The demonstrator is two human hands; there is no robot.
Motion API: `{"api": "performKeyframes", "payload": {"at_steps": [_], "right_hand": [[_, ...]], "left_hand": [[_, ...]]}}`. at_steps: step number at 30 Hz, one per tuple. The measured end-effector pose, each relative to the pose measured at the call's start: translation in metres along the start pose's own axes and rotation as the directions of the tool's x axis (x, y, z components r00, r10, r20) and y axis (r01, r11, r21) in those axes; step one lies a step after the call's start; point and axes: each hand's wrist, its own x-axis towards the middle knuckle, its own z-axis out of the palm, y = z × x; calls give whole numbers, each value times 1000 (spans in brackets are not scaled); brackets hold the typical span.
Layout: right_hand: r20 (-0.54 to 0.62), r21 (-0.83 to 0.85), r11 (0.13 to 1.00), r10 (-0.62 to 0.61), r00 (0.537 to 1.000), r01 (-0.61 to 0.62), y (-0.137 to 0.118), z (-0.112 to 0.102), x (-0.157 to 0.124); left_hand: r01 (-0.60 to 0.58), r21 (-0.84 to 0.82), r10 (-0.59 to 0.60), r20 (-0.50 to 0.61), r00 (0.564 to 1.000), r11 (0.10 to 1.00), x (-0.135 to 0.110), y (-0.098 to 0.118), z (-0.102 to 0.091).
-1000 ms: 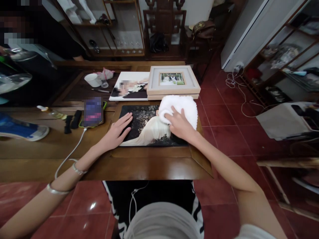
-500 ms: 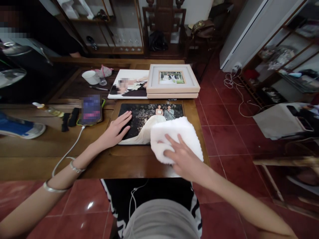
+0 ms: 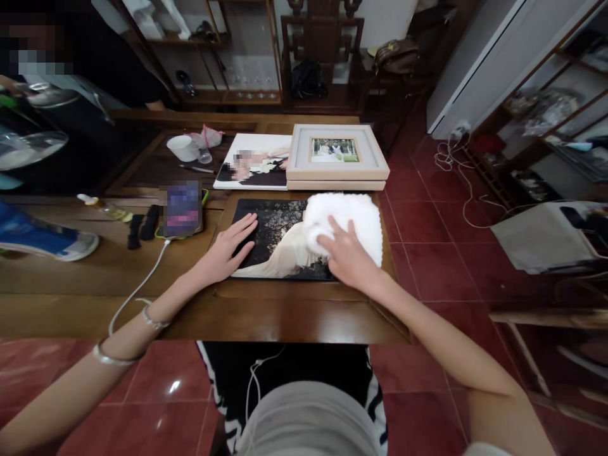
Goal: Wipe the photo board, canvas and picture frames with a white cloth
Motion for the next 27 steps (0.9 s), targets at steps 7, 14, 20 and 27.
{"api": "performKeyframes", "payload": {"at_steps": [7,14,20,27], "right_hand": [[102,92,975,-213,972,204,-58,4,-68],[39,30,995,-98,994,97,-20,-2,-2],[-3,-11,999,-35,999,35,13,-5,65],[65,23,991,-133,989,132,-39,6,15]], "left_hand": [[-3,11,3,1,1000,1000,0,2,-2],[-4,10,4,24,1000,1000,0,0,-3],[-18,5,18,14,1000,1000,1,-2,-2],[-7,13,6,20,1000,1000,1,0,-1]]}}
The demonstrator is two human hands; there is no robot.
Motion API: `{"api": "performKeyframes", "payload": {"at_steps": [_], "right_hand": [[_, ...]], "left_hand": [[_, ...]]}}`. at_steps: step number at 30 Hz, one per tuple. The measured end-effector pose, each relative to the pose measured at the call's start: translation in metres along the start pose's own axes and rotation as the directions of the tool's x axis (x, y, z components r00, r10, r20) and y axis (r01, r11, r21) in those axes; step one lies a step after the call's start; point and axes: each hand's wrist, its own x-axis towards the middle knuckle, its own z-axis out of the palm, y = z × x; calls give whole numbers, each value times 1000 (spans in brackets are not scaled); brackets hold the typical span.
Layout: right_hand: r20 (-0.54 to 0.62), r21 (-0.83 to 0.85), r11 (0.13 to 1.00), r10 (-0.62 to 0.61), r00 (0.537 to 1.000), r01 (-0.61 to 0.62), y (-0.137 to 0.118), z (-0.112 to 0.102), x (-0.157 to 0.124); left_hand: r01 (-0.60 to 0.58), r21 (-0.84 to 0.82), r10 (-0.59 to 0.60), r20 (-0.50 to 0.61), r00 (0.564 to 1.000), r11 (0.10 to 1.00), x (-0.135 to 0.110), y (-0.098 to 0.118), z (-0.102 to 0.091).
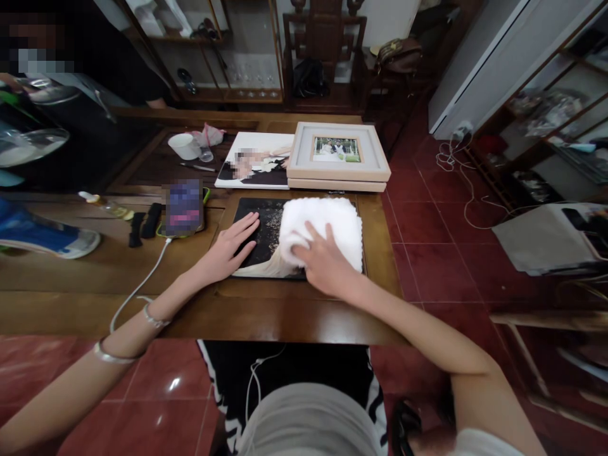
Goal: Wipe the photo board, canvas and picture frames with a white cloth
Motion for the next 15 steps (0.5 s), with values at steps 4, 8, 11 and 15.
{"api": "performKeyframes", "payload": {"at_steps": [4,8,11,15], "right_hand": [[60,76,986,-151,987,147,-39,9,-37],[78,90,981,-178,981,171,-43,6,-38],[72,46,991,-132,989,129,-27,0,-16],[41,-23,999,-24,999,25,4,-11,30]], "left_hand": [[9,13,-9,19,1000,1000,0,3,-2],[16,15,-17,24,1000,1000,1,4,-3],[12,15,-12,8,1000,1000,1,2,-1],[-2,4,2,-8,1000,1000,0,0,0]]}}
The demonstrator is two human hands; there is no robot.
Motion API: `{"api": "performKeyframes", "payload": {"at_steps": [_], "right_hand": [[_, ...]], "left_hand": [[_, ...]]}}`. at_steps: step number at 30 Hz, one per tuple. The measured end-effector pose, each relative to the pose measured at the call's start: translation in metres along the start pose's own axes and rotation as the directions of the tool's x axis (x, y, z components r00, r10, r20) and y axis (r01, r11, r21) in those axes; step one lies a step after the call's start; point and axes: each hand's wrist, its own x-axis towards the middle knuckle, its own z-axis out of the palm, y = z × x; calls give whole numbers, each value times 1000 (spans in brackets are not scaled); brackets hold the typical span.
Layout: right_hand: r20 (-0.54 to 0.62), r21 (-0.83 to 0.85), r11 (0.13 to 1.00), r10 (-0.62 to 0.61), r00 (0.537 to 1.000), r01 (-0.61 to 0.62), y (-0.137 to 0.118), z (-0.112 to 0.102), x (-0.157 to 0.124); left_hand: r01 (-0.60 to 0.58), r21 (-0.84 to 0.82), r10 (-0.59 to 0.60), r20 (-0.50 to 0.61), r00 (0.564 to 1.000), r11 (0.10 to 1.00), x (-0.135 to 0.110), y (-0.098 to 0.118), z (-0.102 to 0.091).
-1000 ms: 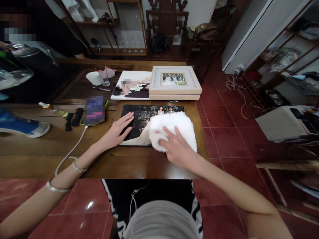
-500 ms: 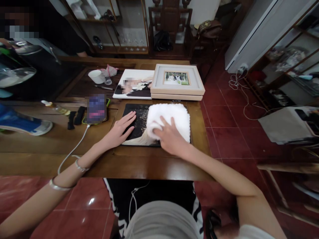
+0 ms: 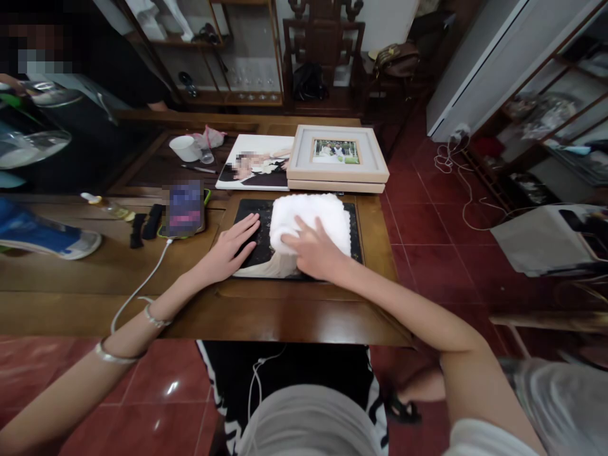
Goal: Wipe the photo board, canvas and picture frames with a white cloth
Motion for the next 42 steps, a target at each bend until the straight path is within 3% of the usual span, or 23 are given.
{"api": "performKeyframes", "payload": {"at_steps": [4,7,15,19,22,28,32,35,39,42], "right_hand": [[-50,-27,997,77,996,-78,24,-9,36],[-47,-33,994,100,994,-102,21,-8,36],[44,47,993,-108,993,106,-54,22,-57],[81,134,975,-187,979,175,-59,17,-73],[67,97,987,-133,989,126,-36,8,-53],[-49,-13,996,88,995,-88,17,-4,21],[-64,-33,993,111,992,-113,16,0,39],[-17,-43,999,25,1000,-25,-11,10,21],[30,25,988,-155,987,154,-51,19,-24],[35,103,973,-210,977,206,-57,18,-52]], "left_hand": [[0,-9,0,-1,1000,1000,0,0,0],[-2,-16,2,-8,1000,1000,0,-1,0],[13,11,-13,11,1000,1000,-1,2,0],[17,20,-17,20,1000,1000,-1,2,-1],[15,16,-15,12,1000,1000,-1,2,0],[1,0,-1,0,1000,1000,0,0,0],[0,-7,0,-6,1000,1000,-1,-1,1],[5,-17,-5,-2,1000,1000,-2,-2,1],[23,-7,-23,40,999,1000,-2,-2,0],[23,25,-25,69,997,999,-1,-1,-1]]}}
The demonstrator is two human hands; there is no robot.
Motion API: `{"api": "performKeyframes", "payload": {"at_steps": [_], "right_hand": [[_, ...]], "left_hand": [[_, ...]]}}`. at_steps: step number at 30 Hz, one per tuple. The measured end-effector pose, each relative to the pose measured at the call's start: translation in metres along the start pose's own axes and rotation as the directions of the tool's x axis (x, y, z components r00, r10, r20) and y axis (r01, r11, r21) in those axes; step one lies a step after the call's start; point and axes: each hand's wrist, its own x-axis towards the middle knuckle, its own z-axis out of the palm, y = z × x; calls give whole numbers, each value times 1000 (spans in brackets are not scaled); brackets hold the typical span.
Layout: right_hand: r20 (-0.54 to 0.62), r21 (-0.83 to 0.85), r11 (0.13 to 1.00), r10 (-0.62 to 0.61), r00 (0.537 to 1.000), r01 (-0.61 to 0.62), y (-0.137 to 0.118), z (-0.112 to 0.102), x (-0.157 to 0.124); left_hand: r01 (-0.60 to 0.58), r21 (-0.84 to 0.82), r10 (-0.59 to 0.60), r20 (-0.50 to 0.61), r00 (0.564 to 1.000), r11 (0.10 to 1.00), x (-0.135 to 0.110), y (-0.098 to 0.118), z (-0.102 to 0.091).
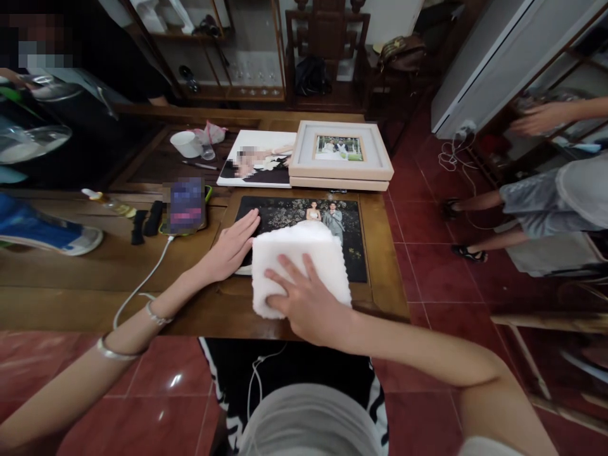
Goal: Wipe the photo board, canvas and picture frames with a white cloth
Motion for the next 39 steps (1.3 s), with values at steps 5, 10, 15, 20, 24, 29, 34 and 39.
{"api": "performKeyframes", "payload": {"at_steps": [5,10,15,20,24,29,34,39], "right_hand": [[-97,-23,977,210,973,-213,41,-10,-31],[-213,-105,880,435,875,-463,90,-17,-26],[-220,-154,887,398,891,-434,81,-13,18],[-107,-165,969,170,980,-186,34,-5,60],[0,-130,984,-120,993,119,14,-5,64],[142,-8,965,-258,956,262,12,-18,22],[131,17,1000,-28,991,26,22,-31,-23],[-57,-41,972,230,972,-232,60,-35,-13]], "left_hand": [[0,37,0,1,1000,999,1,3,-1],[11,27,-11,-8,1000,1000,1,4,0],[39,-75,-42,-39,998,996,-1,4,1],[-3,-283,-49,-179,983,959,-4,1,3],[-32,-305,-39,-223,974,952,-6,-1,2],[6,-255,-47,-157,986,967,-4,-1,2],[25,-109,-32,-66,997,994,0,2,2],[-3,-53,-1,-89,996,999,1,3,4]]}}
